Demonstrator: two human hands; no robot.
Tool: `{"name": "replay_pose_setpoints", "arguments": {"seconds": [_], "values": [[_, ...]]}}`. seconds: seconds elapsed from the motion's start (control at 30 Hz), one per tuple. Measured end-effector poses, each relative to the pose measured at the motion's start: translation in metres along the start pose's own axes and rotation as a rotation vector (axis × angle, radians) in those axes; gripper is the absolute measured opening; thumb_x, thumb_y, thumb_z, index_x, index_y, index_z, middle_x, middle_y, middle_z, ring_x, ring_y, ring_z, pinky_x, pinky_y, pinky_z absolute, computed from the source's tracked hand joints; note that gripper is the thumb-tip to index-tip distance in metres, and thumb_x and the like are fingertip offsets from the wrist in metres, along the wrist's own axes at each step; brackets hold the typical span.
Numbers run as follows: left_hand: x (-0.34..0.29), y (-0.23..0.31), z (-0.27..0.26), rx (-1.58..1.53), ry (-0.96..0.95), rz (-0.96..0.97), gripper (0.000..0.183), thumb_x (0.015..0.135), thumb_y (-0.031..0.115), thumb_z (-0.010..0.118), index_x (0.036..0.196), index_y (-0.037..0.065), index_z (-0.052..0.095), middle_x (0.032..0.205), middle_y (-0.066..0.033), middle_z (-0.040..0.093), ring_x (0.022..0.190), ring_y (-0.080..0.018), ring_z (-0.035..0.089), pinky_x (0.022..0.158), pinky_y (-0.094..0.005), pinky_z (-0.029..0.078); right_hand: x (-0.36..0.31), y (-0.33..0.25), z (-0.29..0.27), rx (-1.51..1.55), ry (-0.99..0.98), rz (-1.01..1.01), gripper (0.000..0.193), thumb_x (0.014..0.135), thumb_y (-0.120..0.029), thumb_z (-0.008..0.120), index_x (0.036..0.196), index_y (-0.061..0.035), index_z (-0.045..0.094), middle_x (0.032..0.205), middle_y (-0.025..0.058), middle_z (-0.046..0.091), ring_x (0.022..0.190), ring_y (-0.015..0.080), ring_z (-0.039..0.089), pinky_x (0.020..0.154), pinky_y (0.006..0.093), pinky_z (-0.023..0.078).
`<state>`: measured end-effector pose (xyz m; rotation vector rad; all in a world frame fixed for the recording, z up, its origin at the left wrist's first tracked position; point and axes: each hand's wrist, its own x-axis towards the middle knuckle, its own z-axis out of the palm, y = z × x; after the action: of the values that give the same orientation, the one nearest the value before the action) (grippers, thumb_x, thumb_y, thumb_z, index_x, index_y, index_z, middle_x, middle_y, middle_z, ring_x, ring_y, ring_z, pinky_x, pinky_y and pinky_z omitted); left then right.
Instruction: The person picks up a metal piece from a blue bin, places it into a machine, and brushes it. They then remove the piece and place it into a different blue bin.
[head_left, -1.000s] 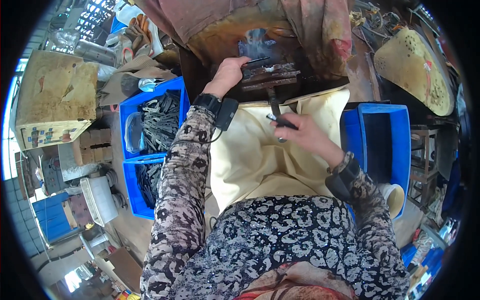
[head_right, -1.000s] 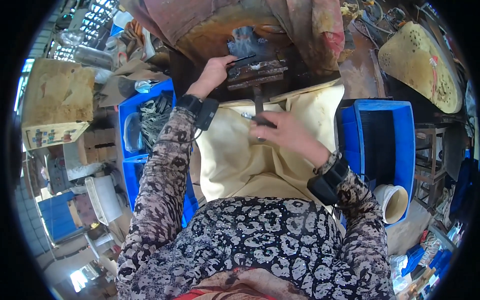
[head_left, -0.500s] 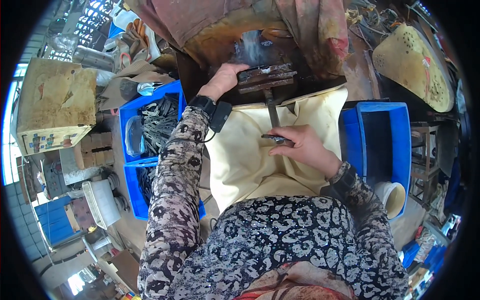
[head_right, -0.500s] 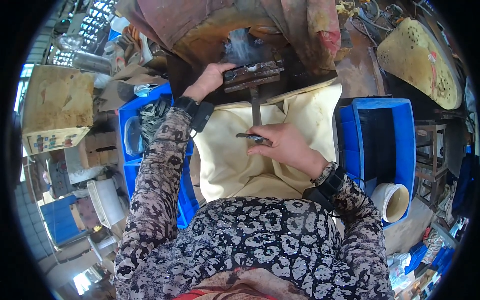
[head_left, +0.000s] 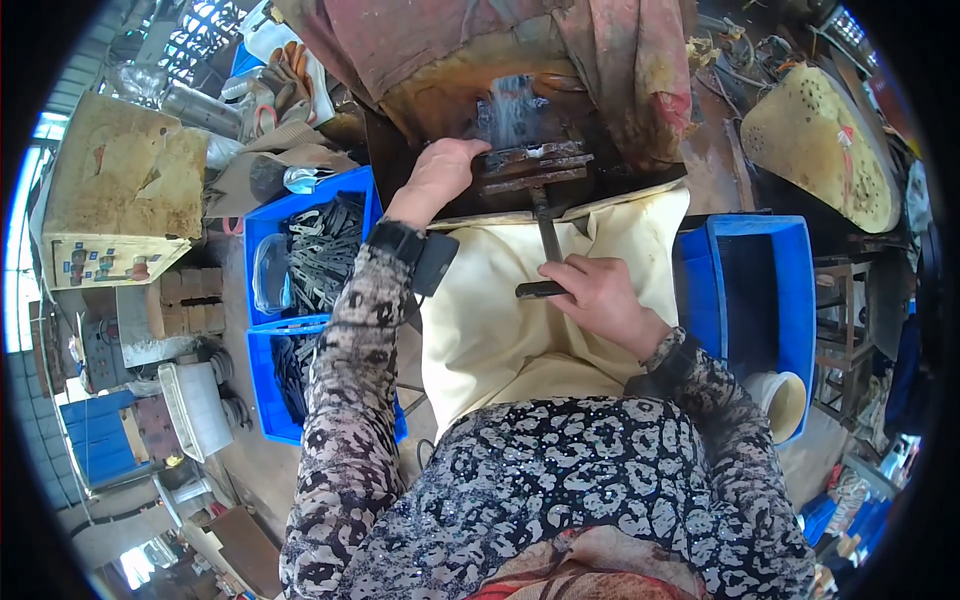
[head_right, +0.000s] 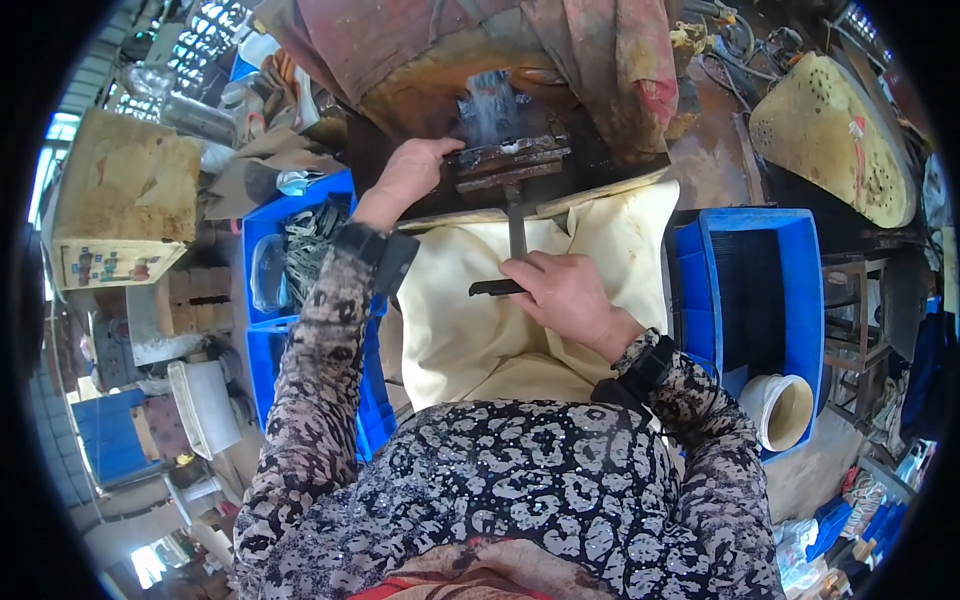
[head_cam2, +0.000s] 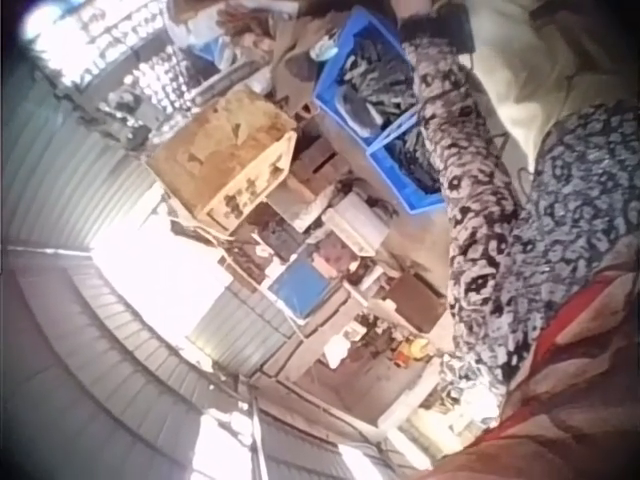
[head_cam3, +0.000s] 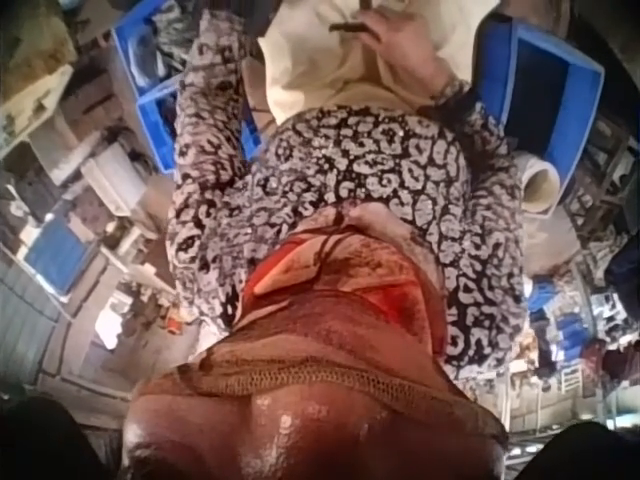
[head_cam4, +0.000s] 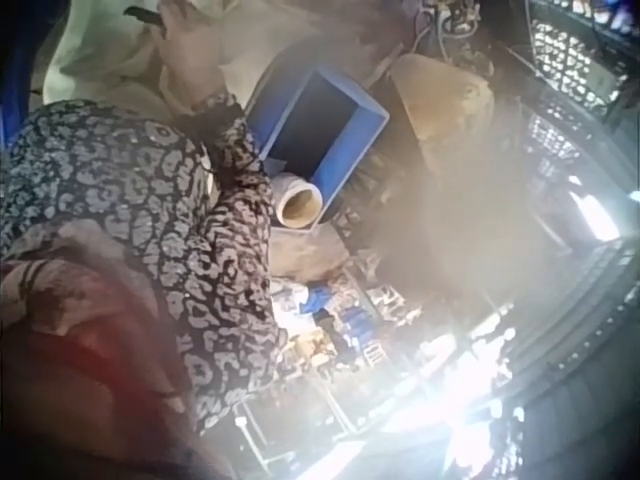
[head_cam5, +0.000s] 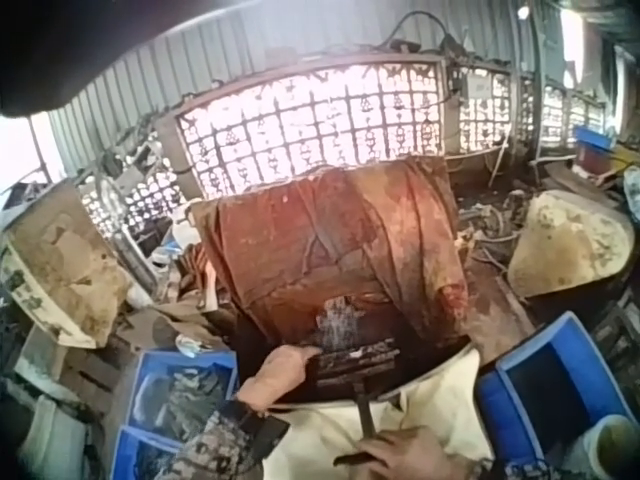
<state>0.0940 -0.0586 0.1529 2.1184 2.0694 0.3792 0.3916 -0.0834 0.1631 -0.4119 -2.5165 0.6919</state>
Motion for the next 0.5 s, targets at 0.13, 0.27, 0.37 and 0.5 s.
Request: {"name": "replay_pose_setpoints", "arguments": {"seconds": [0.13, 0.27, 0.37, 0.5], "values": [[-0.022, 0.039, -0.05, -0.445, 0.625, 0.015, 0.009, 0.079, 0.003, 0.068, 0.087, 0.005, 0.07, 0.095, -0.0117, 0.069, 0.088, -0.0276, 0.066, 0.082, -0.0329, 0.051, 0.0, 0.001, -0.001, 0.001, 0.028, 0.036, 0.035, 0.067, -0.01, 0.074, 0.1, -0.0104, 0.064, 0.073, 0.0056, 0.059, 0.061, 0.026, 0.061, 0.054, 0.0355, 0.049], [-0.065, 0.115, -0.138, -0.425, 0.886, 0.193, 0.014, 0.07, 0.0, 0.076, 0.081, 0.003, 0.067, 0.09, -0.0079, 0.067, 0.091, -0.0235, 0.062, 0.083, -0.0341, 0.049, -0.003, 0.003, -0.002, -0.006, 0.02, 0.054, 0.033, 0.067, -0.01, 0.074, 0.099, -0.0103, 0.065, 0.074, 0.006, 0.06, 0.062, 0.0263, 0.061, 0.054, 0.0364, 0.05], [-0.106, 0.153, -0.189, -0.601, 0.689, 0.463, 0.017, 0.085, 0.01, 0.061, 0.072, 0.001, 0.054, 0.08, -0.0079, 0.057, 0.079, -0.0231, 0.053, 0.09, -0.0435, 0.044, -0.003, 0.0, -0.002, 0.005, 0.022, 0.073, 0.029, 0.071, -0.015, 0.073, 0.099, -0.0125, 0.064, 0.077, 0.0049, 0.061, 0.064, 0.0256, 0.062, 0.056, 0.0366, 0.05], [-0.123, 0.183, -0.207, -0.648, 0.64, 0.577, 0.031, 0.091, 0.035, 0.057, 0.069, 0.013, 0.056, 0.069, 0.0021, 0.053, 0.069, -0.0164, 0.05, 0.086, -0.0436, 0.041, -0.002, -0.006, -0.001, 0.016, 0.023, 0.096, 0.03, 0.069, -0.011, 0.073, 0.098, -0.0091, 0.066, 0.074, 0.0078, 0.062, 0.061, 0.0284, 0.062, 0.054, 0.0373, 0.05]]}}
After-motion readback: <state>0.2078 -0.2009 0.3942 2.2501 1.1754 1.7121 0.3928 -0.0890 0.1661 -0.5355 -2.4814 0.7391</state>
